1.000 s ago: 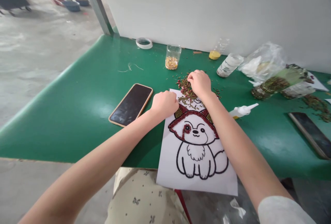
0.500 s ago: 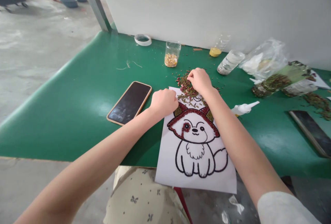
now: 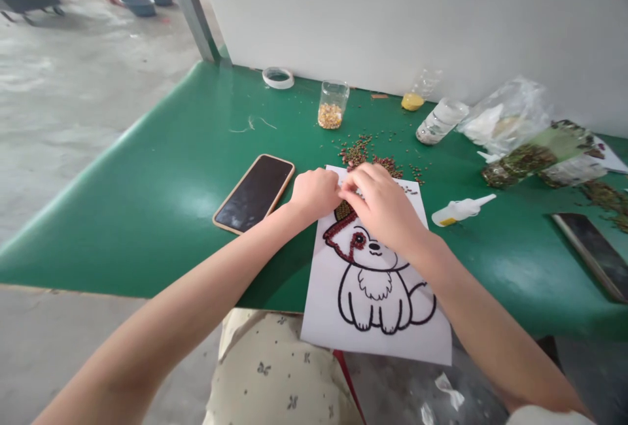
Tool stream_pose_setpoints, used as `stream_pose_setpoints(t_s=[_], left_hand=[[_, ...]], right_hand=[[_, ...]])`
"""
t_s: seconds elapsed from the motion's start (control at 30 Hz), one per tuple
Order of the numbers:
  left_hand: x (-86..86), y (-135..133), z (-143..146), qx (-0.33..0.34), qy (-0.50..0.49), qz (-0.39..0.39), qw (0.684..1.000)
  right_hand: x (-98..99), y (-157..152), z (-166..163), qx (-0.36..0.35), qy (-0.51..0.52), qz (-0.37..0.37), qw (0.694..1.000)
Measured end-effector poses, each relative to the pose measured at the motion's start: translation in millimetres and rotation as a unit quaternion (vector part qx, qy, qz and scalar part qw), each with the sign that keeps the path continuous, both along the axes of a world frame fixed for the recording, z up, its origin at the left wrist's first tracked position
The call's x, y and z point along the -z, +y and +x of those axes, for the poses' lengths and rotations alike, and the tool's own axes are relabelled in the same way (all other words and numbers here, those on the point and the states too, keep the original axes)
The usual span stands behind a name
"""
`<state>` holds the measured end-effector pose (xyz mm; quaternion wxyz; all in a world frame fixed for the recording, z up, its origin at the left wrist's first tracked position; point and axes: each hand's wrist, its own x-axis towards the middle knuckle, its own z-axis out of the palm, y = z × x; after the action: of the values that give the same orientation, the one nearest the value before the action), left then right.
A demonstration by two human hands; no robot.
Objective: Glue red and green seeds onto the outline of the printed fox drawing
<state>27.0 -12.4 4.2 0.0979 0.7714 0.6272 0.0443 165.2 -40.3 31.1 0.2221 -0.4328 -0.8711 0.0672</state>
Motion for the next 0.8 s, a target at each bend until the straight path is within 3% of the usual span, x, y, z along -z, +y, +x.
stream_pose_setpoints(t_s=[0.17, 0.3, 0.8], left_hand=[[-0.2, -0.3, 0.4, 0.003, -0.006, 0.004, 1.0], [-0.9, -0.6, 0.8, 0.003, -0.005, 0.001, 1.0], [-0.3, -0.4, 0.7, 0.008, -0.014, 0.002, 1.0]], right_hand=[[17.6, -45.1, 50.0, -0.015, 0.012, -0.076, 0.997], [28.6, -64.6, 61.9, 0.0, 0.038, -0.114, 0.993], [31.6, -72.4, 73.9, 0.007, 0.043, -0.096, 0.994]])
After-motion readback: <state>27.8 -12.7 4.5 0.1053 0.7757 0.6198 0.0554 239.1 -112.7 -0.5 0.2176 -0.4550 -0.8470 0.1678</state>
